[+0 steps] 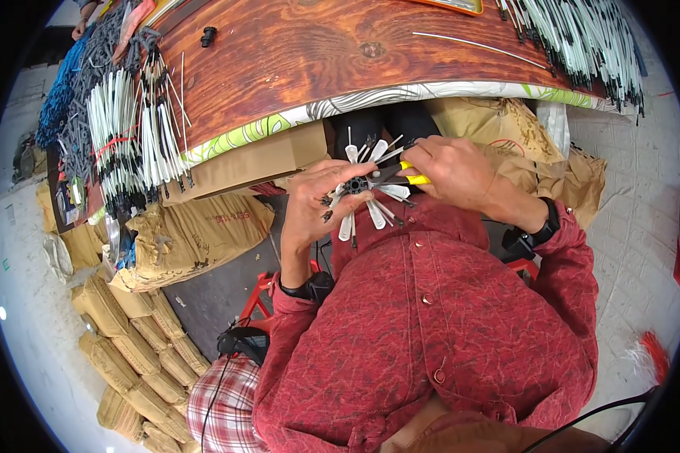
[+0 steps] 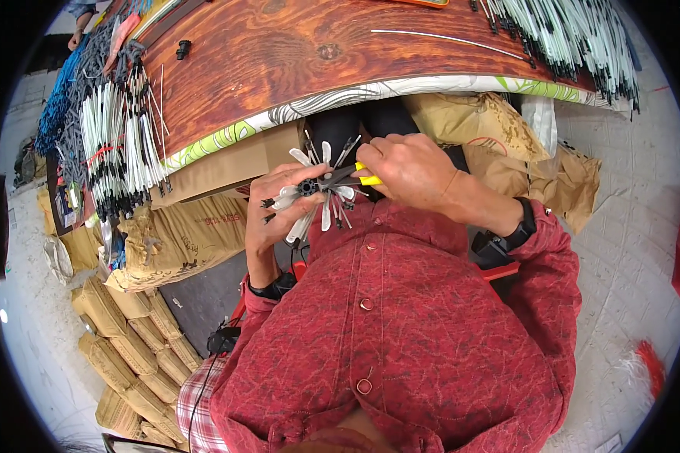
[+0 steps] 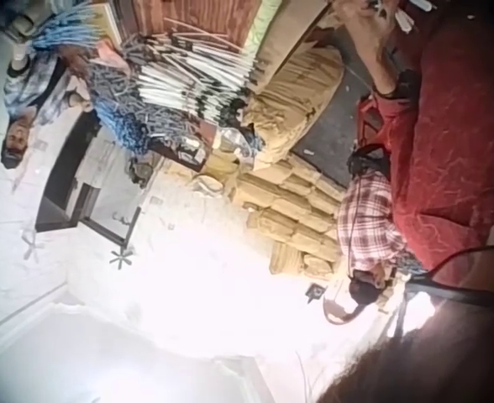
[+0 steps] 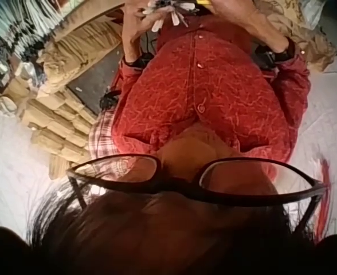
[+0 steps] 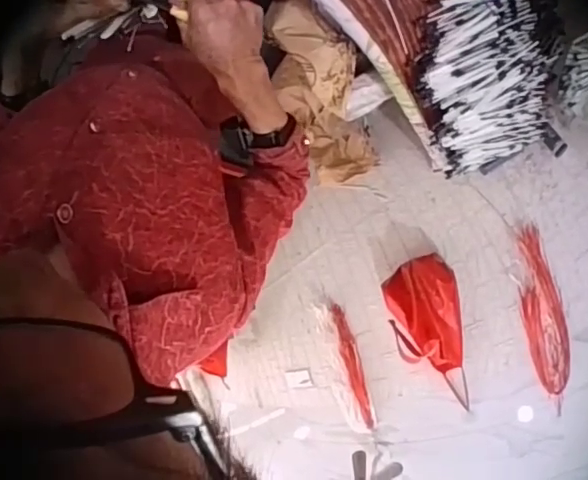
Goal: The person trims the ends of white rods with yellow-handled shears, gathers more rods, and threads a thin wire through the black tips of the rods.
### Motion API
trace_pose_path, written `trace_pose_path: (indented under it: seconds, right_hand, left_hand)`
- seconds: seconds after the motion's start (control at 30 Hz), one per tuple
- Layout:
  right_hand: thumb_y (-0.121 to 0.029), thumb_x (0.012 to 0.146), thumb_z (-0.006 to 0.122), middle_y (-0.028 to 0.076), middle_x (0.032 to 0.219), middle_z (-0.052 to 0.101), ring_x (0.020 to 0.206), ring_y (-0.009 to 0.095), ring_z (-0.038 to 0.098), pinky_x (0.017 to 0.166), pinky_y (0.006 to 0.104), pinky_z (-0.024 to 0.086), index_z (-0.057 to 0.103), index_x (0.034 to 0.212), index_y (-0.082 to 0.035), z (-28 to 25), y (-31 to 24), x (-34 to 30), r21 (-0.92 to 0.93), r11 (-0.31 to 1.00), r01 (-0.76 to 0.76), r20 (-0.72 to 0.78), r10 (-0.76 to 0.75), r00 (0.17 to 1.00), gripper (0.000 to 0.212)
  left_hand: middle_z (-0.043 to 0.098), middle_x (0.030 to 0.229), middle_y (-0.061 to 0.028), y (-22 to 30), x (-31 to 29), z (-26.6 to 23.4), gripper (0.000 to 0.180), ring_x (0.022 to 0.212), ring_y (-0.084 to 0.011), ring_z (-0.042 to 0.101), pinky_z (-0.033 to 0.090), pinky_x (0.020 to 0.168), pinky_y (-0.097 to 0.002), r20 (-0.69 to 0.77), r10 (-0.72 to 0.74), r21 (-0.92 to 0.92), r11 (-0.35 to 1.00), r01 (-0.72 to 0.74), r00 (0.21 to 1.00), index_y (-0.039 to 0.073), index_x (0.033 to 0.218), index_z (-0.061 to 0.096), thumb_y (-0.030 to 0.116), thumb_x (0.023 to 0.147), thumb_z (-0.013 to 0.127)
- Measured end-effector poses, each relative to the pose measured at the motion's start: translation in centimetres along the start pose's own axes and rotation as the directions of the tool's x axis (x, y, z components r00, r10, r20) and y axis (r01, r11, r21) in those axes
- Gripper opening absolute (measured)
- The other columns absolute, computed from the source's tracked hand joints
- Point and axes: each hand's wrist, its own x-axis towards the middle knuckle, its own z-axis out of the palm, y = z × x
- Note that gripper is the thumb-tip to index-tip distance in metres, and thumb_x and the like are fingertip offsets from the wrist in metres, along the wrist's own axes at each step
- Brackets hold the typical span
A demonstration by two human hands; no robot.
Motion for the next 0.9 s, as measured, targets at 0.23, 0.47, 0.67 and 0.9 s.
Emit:
trace_pose_path:
  seconds: [0.23,0.47,0.67,0.9]
  right_hand:
    - [-0.028,0.088,0.069,0.010,0.082,0.062,0.078,0.029,0.066,0.062,0.0419,0.053,0.061,0.091,-0.007,-1.5,0.0,0.2,-0.116,0.993,0.019,0.086,-0.009,0.996,0.023]
    - [-0.027,0.087,0.068,0.012,0.083,0.064,0.078,0.028,0.066,0.063,0.0416,0.054,0.062,0.091,-0.006,-1.4,0.7,0.6,-0.210,0.975,0.077,0.126,-0.051,0.991,0.023]
    - [-0.021,0.085,0.068,0.014,0.084,0.066,0.079,0.032,0.067,0.066,0.0435,0.054,0.063,0.088,-0.004,-1.4,-0.4,1.6,-0.036,0.999,-0.003,0.100,0.006,0.995,0.017]
    - [-0.011,0.086,0.071,0.011,0.086,0.069,0.075,0.027,0.068,0.065,0.0370,0.052,0.069,0.097,-0.002,-5.8,2.0,1.0,0.376,0.927,-0.013,-0.099,0.054,0.994,0.014]
  left_hand:
    - [0.075,0.096,-0.0104,0.1,0.2,0.7,0.044,0.090,-0.0221,0.066,0.050,0.081,-0.0328,-0.025,0.013,0.005,1.000,-0.013,1.000,0.003,0.116,0.073,0.009,0.074,0.081]
    - [0.075,0.097,-0.0106,0.6,1.2,0.7,0.038,0.089,-0.0254,0.070,0.053,0.082,-0.0364,0.029,-0.025,-0.024,0.999,0.025,0.999,0.006,0.113,0.074,0.010,0.076,0.081]
    - [0.073,0.101,-0.0092,0.2,-0.2,-0.6,0.036,0.090,-0.0192,0.065,0.049,0.082,-0.0299,0.000,-0.140,-0.116,0.983,0.139,0.990,0.007,0.115,0.075,0.008,0.079,0.080]
    - [0.073,0.107,-0.0115,0.9,-3.4,-3.7,0.037,0.099,-0.0213,0.067,0.053,0.091,-0.0340,0.000,-0.373,-0.497,0.805,0.323,0.928,0.002,0.119,0.070,0.007,0.083,0.075]
